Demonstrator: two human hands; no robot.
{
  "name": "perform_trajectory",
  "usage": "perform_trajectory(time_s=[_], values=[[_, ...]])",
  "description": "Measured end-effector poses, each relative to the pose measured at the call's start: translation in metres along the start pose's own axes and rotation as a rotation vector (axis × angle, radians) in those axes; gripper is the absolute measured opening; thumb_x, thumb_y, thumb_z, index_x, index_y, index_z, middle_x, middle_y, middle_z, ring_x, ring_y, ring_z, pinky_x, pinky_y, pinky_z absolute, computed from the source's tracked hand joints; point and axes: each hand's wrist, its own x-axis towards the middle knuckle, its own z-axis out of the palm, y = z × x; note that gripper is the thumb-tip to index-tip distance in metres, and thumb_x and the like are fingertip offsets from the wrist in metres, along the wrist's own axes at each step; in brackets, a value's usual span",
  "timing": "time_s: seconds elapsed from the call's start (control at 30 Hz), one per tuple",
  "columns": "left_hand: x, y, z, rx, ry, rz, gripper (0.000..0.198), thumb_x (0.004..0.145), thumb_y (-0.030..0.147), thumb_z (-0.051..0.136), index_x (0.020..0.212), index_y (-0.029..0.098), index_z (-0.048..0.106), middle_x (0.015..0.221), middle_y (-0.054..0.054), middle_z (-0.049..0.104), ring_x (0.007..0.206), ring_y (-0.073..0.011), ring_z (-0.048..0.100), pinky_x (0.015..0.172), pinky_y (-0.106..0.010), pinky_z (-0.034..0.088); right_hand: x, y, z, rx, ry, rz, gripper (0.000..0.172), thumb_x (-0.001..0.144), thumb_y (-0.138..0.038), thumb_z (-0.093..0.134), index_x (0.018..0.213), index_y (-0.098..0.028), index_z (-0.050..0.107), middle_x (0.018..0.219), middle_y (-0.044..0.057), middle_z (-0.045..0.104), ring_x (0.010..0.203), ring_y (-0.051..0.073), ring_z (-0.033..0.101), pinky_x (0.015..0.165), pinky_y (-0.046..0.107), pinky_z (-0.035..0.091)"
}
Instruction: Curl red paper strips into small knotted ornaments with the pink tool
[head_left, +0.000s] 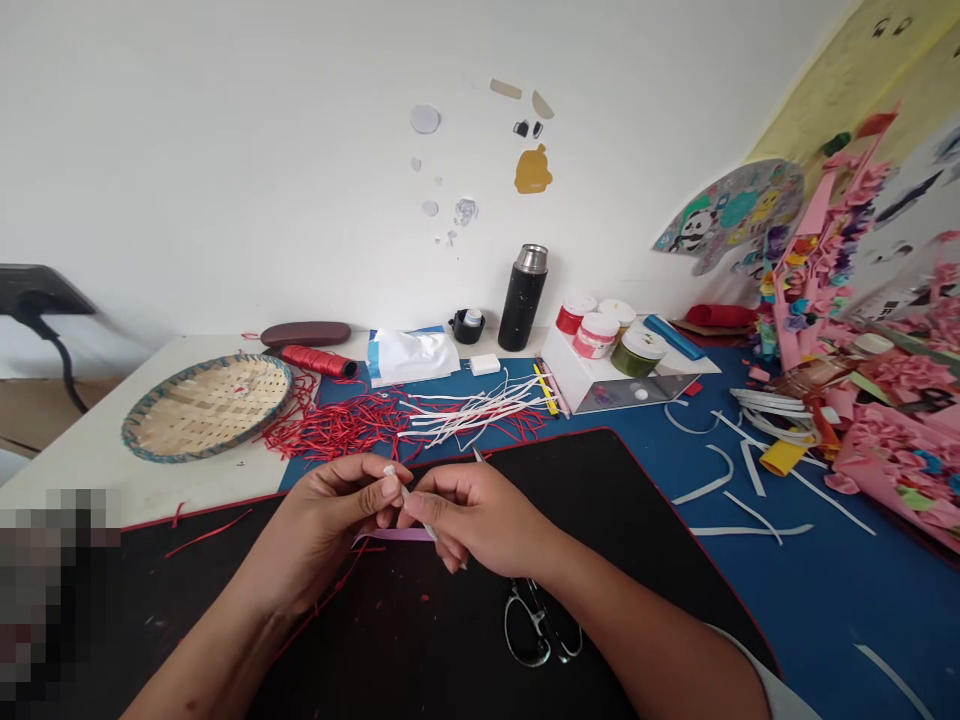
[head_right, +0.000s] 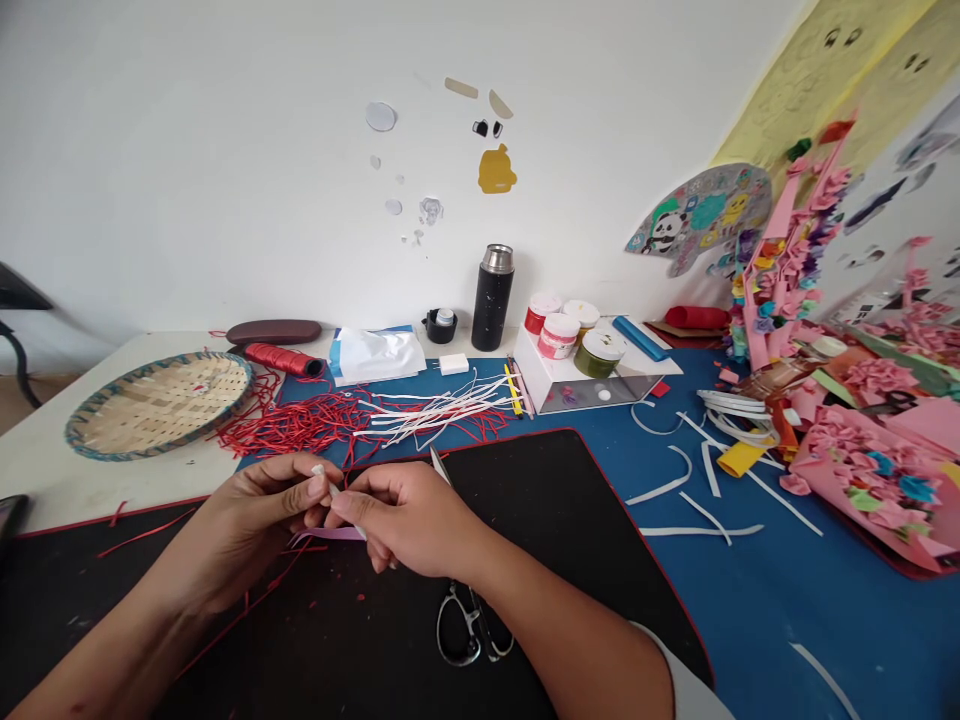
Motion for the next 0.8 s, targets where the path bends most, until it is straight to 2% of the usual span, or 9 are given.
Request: perform_trajectory(time_s=[0.17, 0.33, 0.47, 0.8], values=[[0.0009, -0.0024, -0.0019, 0.041, 0.029, -0.023, 0.038, 0.052, 0.045, 0.108, 0.071, 0.02, 0.086, 0.065, -0.003, 0.074, 0.061, -0.0151, 0.063, 0.057, -0.024, 0.051, -0.0029, -0.0015, 0.003, -0.245, 0.085, -0.02, 0.032, 0.101, -0.05, 0.071, 0.103, -0.019, 0.076, 0.063, -0.005, 0.06, 0.055, 0.011, 0.054, 0.056, 0.024, 0.039], [0.0016, -0.0029, -0.0008, 0.085, 0.039, -0.016, 0.038, 0.054, 0.046, 0.108, 0.073, 0.02, 0.087, 0.074, -0.004, 0.078, 0.068, -0.0162, 0.067, 0.063, -0.024, 0.054, -0.0038, -0.0052, 0.0041, -0.44, 0.15, -0.049, 0.026, 0.104, -0.041, 0.067, 0.092, -0.019, 0.077, 0.058, -0.006, 0.057, 0.056, 0.012, 0.051, 0.058, 0.026, 0.034], [0.0017, -0.0015, -0.0001, 0.103, 0.032, -0.019, 0.042, 0.053, 0.051, 0.108, 0.072, 0.02, 0.087, 0.072, -0.004, 0.078, 0.066, -0.0158, 0.067, 0.062, -0.023, 0.054, -0.0041, -0.0064, 0.0032, -0.461, 0.145, -0.062, 0.029, 0.104, -0.041, 0.065, 0.088, -0.02, 0.075, 0.056, -0.006, 0.057, 0.055, 0.011, 0.05, 0.057, 0.026, 0.031], [0.0029, -0.0064, -0.0033, 0.097, 0.024, 0.026, 0.042, 0.056, 0.053, 0.107, 0.074, 0.02, 0.087, 0.07, -0.003, 0.076, 0.063, -0.0125, 0.061, 0.059, -0.02, 0.05, -0.0048, -0.0057, 0.0027, -0.403, 0.113, -0.05, 0.03, 0.105, -0.041, 0.064, 0.084, -0.02, 0.068, 0.056, -0.007, 0.055, 0.051, 0.01, 0.051, 0.054, 0.024, 0.032]])
